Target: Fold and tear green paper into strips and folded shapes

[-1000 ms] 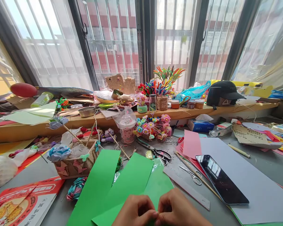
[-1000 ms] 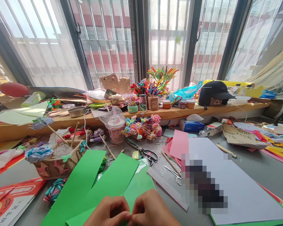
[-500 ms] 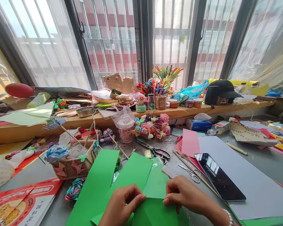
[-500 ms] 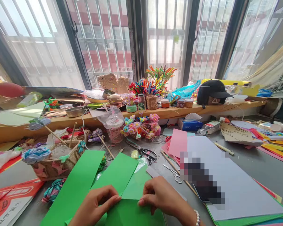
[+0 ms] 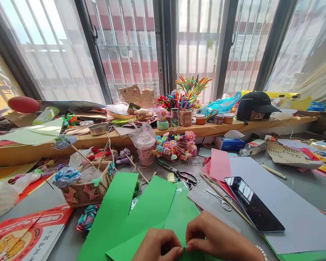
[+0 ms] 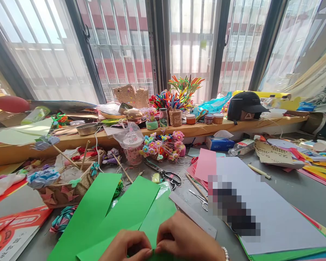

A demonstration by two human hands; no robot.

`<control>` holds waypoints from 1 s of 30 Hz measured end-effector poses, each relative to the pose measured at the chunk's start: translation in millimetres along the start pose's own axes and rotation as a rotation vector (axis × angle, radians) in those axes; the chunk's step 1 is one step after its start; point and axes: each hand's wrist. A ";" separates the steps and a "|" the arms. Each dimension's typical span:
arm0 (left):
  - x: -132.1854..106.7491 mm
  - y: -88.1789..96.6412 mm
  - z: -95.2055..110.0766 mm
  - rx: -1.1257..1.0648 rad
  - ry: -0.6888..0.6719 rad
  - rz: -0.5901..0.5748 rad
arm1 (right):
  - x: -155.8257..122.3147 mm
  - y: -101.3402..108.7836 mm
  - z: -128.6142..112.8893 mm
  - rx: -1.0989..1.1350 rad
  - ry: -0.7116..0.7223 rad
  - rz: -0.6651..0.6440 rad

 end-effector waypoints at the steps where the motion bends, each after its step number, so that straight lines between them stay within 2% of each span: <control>1: -0.7 0.8 -0.4 -0.018 0.001 0.013 | -0.1 1.0 -0.5 0.004 0.003 0.003; 3: -2.2 4.1 -1.1 -0.059 0.003 0.025 | -1.0 5.3 -0.5 0.057 -0.008 -0.007; 7: -3.9 14.3 -3.2 -0.112 0.020 0.016 | -4.8 21.8 3.2 0.332 -0.091 -0.059; 9: -3.9 18.0 -4.5 -0.128 0.027 0.033 | -6.0 30.2 5.1 0.385 -0.120 -0.042; 13: -2.1 16.5 -5.4 -0.156 0.034 0.040 | -1.9 29.3 4.2 0.298 -0.083 0.077; 18: 0.8 9.4 -4.4 -0.149 0.011 -0.002 | 7.4 2.6 3.6 0.131 -0.045 0.041; 20: -0.2 11.5 -4.8 -0.151 0.019 -0.007 | 8.1 -1.0 4.7 0.123 -0.041 0.043; 25: -4.2 24.9 -8.6 -0.196 0.070 -0.002 | 3.5 11.2 5.6 0.162 -0.057 0.068; 30: -5.9 33.6 -15.8 -0.406 0.109 -0.084 | -0.4 22.6 3.6 0.217 -0.107 0.071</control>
Point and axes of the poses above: each hand's wrist, its own x-axis towards the middle knuckle, its own y-axis out of the back of the hand, z = x × y, and after that the axes turned 11 degrees about y, right-handed
